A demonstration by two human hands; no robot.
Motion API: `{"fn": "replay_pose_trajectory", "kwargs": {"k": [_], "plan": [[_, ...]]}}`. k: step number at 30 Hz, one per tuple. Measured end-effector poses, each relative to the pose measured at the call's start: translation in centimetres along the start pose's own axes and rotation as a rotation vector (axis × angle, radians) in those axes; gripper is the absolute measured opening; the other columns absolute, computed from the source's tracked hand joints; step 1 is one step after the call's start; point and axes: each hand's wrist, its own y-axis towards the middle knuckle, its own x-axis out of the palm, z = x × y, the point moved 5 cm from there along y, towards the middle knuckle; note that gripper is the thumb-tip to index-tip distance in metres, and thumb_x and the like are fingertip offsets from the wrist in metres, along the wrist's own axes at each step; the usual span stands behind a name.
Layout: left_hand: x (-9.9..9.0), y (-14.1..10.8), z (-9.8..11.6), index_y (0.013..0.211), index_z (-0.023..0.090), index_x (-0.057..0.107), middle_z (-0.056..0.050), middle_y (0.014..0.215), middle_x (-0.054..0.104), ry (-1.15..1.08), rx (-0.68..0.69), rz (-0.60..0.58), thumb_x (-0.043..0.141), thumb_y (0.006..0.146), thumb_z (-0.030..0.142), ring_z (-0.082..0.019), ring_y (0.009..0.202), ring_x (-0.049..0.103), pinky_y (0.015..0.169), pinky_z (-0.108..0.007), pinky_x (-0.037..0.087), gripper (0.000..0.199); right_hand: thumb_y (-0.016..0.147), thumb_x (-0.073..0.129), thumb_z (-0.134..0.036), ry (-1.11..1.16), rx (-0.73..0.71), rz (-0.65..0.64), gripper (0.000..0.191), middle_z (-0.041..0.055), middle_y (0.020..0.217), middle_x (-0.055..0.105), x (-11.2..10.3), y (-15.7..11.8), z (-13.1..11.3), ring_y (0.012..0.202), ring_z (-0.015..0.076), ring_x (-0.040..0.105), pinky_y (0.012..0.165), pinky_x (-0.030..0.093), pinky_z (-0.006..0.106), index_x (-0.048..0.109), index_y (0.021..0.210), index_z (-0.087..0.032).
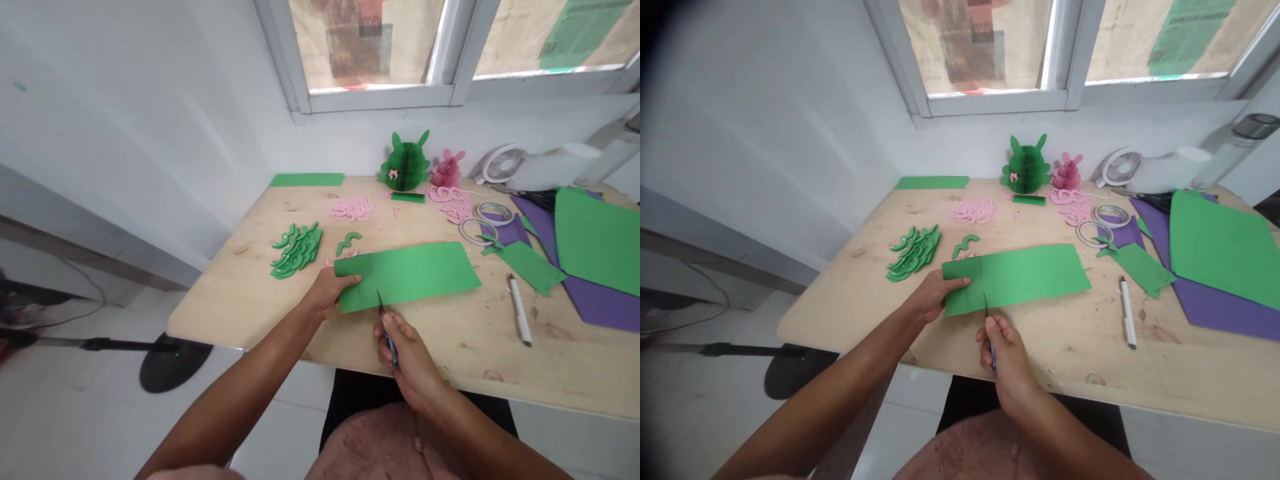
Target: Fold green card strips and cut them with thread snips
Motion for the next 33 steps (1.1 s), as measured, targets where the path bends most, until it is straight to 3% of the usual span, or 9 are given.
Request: {"fn": "replay_pose_trajectory", "kwargs": {"k": [19, 33], "plan": [[0.29, -0.17, -0.02, 0.091, 0.014, 0.070, -0.009, 0.088, 0.074, 0.000, -0.006, -0.038, 0.087, 0.051, 0.021, -0.022, 0.076, 0.068, 0.071, -0.035, 0.056, 0.045, 0.069, 0.071, -0.061, -0.007, -0.007, -0.002, 0.045, -0.0034, 0.069, 0.053, 0.25, -0.12, -0.13, 0.042, 0.0053, 0.029, 0.041, 0.018, 0.024, 0.054, 0.080, -0.021], [0.05, 0.01, -0.26, 0.088, 0.012, 0.072, -0.009, 0.088, 0.074, -0.010, -0.027, -0.032, 0.088, 0.049, 0.021, -0.019, 0.074, 0.067, 0.070, -0.031, 0.056, 0.043, 0.068, 0.071, -0.063, -0.003, 0.004, -0.007, 0.049, -0.0041, 0.071, 0.054, 0.18, -0.13, 0.14, 0.043, 0.0040, 0.030, 0.043, 0.016, 0.024, 0.054, 0.086, -0.021]]}}
